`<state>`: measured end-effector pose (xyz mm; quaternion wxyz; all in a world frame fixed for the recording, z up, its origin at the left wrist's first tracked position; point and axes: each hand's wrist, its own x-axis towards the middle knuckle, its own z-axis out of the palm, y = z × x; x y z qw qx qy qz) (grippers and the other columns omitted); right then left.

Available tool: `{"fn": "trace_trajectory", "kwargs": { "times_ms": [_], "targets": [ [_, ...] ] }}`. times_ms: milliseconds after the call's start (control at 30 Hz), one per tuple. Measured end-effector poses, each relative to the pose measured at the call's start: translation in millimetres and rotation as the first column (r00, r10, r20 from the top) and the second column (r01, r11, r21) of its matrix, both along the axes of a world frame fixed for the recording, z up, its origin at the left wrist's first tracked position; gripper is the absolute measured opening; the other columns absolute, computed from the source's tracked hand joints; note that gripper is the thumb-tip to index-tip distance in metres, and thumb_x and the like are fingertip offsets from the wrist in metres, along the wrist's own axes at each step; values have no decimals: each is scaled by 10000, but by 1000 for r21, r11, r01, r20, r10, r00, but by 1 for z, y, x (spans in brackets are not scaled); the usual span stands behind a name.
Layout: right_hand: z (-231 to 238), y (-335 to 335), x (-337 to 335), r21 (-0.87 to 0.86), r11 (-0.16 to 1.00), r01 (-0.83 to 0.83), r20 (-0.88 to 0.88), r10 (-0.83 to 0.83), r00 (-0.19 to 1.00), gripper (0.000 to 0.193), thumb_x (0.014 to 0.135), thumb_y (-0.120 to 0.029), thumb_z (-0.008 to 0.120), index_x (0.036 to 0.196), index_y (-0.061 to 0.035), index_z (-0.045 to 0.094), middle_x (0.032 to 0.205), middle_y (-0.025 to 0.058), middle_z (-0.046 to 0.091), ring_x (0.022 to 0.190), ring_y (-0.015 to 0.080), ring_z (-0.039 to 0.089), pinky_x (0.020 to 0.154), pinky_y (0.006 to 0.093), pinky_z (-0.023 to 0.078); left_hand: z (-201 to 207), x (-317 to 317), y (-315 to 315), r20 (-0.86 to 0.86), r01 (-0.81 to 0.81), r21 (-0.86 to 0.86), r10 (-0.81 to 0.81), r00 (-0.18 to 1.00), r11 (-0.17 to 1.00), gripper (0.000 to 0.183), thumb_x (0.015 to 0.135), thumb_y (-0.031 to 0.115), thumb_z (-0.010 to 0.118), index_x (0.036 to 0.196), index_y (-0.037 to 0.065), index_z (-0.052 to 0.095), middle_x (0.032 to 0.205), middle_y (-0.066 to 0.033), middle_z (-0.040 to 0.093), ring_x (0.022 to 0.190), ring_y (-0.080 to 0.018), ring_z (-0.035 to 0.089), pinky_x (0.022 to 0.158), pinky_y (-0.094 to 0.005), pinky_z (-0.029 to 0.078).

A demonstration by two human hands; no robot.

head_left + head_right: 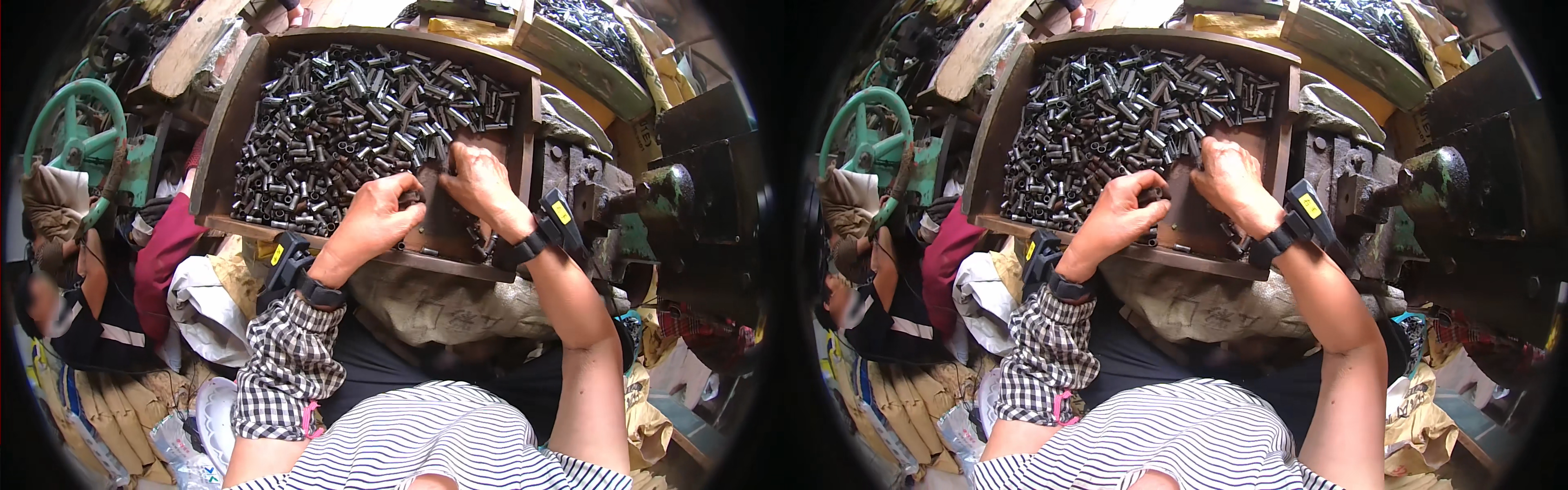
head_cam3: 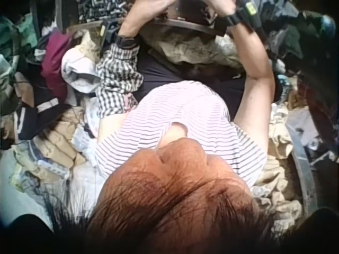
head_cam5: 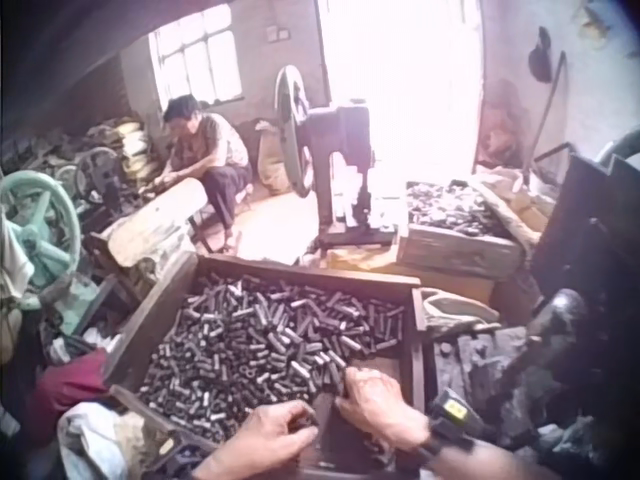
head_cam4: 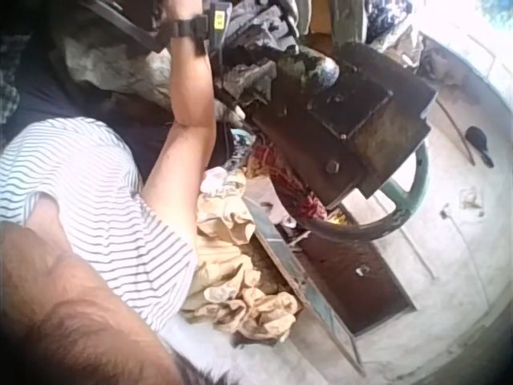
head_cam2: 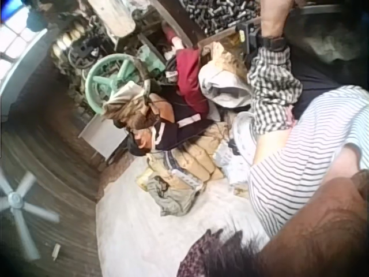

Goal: Inserting small metal tubes into a press and then placing them in a tray.

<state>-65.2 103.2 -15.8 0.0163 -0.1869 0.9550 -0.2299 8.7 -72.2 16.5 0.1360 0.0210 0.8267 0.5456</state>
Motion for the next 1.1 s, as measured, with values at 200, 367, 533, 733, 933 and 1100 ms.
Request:
{"fn": "trace_trajectory", "kwargs": {
  "times_ms": [200, 367, 533, 733, 933, 1100],
  "targets": [
    [4, 19, 31, -27, 989, -147, 117, 150, 982, 251, 692, -192, 654, 785, 17, 550, 755, 232, 614, 773, 402, 609, 704, 457, 491, -6, 3, -10, -302, -17, -596, -204, 931, 803, 193, 734, 128, 639, 898, 34, 597, 812, -165, 629, 774, -354, 606, 673, -417, 484],
    [25, 26, 30, -470, 856, 216, 545, 88, 834, 210, 762, -100, 636, 881, 64, 580, 717, 145, 639, 541, 190, 640, 514, 292, 510, -7, 6, -15, -148, 88, -688, -258, 955, 721, 248, 727, 189, 692, 893, 31, 597, 814, -175, 627, 786, -358, 607, 666, -442, 477],
    [29, 37, 42, -565, 806, 178, 522, 182, 834, 167, 801, -73, 625, 856, 68, 554, 689, 92, 603, 499, 144, 615, 442, 252, 484, -6, 5, -14, -92, 170, -686, -316, 944, 708, 245, 730, 192, 690, 878, 17, 604, 798, -183, 622, 793, -361, 606, 666, -438, 477],
    [44, 60, 71, -645, 641, 415, 641, 160, 750, 188, 841, -119, 643, 865, 27, 529, 665, 46, 580, 464, 83, 565, 376, 192, 414, -10, 0, -16, -66, 250, -630, -371, 926, 735, 268, 721, 218, 692, 827, -6, 592, 806, -191, 622, 825, -365, 605, 703, -438, 479],
    [35, 79, 90, -663, 576, 478, 687, 216, 693, 181, 905, -190, 587, 998, -35, 599, 726, -3, 597, 488, 39, 572, 380, 148, 391, -8, -2, -14, -71, 259, -651, -397, 915, 714, 302, 712, 223, 708, 871, -6, 593, 790, -180, 610, 799, -355, 600, 682, -425, 471],
    [37, 87, 87, -706, 529, 472, 674, 294, 678, 189, 930, -151, 525, 1056, -18, 574, 812, 26, 612, 584, 58, 613, 426, 153, 421, -10, -1, -12, -94, 218, -693, -386, 918, 687, 257, 746, 212, 675, 869, 2, 593, 785, -188, 609, 797, -363, 597, 672, -436, 468]
  ]
}}
